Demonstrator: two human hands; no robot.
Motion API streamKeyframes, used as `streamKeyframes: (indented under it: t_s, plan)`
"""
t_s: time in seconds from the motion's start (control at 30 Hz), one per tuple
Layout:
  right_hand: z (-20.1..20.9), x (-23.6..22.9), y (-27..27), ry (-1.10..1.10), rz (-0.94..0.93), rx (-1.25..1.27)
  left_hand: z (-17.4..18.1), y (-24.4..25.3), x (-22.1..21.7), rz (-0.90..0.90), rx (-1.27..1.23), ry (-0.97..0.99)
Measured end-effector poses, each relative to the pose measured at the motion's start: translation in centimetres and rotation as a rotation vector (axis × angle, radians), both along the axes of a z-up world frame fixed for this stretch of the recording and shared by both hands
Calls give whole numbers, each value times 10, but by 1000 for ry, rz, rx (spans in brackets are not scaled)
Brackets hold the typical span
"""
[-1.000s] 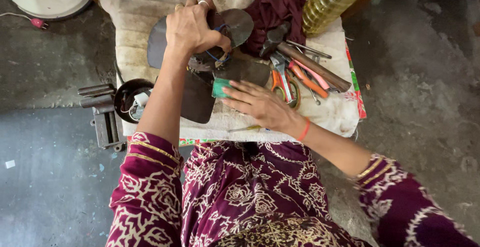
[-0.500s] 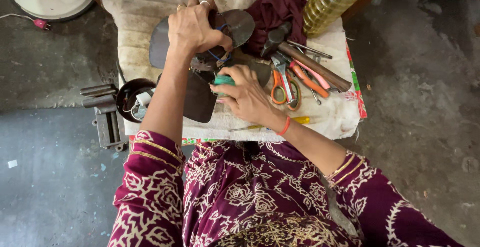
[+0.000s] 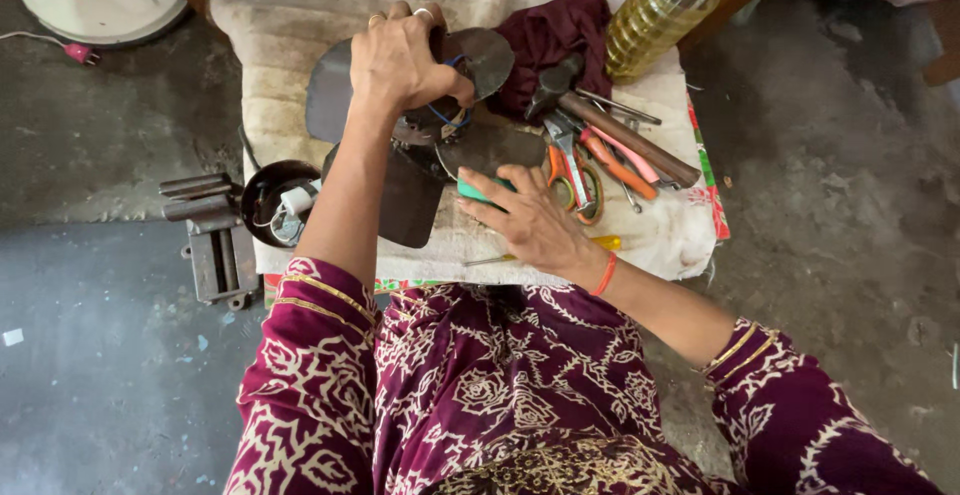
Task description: The person repairs a ceiling fan motor by cleaning the housing with a green abrasive pad, then using a screwdriver to adjust internal components and wires. The person also uses a hammer to tap the motor housing and handles the fan blades during the process.
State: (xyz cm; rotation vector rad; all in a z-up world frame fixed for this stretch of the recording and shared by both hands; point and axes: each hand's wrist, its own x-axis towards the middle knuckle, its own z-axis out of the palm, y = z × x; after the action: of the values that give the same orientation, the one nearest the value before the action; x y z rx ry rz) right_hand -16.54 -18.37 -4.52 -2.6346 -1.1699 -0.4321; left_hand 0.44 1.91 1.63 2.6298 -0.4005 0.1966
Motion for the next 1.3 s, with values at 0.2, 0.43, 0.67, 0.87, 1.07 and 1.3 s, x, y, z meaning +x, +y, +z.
streamKeyframes:
  t_s: [0.2,0.43,0.67,0.87,1.07,1.3]
  plan:
    - [4,6,12,8,2,15,1,2,2,3,12,-2]
    - [-11,24,45,-4,-63,-20,-2,4,3,-10,-14,-33]
    - [4,-1,15,23,-48,19,-4,5,6,-10,-16,-59]
    - [-4,15,33,4,-27,12,-2,1,2,-6,15,-48]
    - [-12,23,41,-14,-35,45,-3,3,1,9,16,-44]
    - [-8,25,43,4,-28,96,0,4,1,8,22,-45]
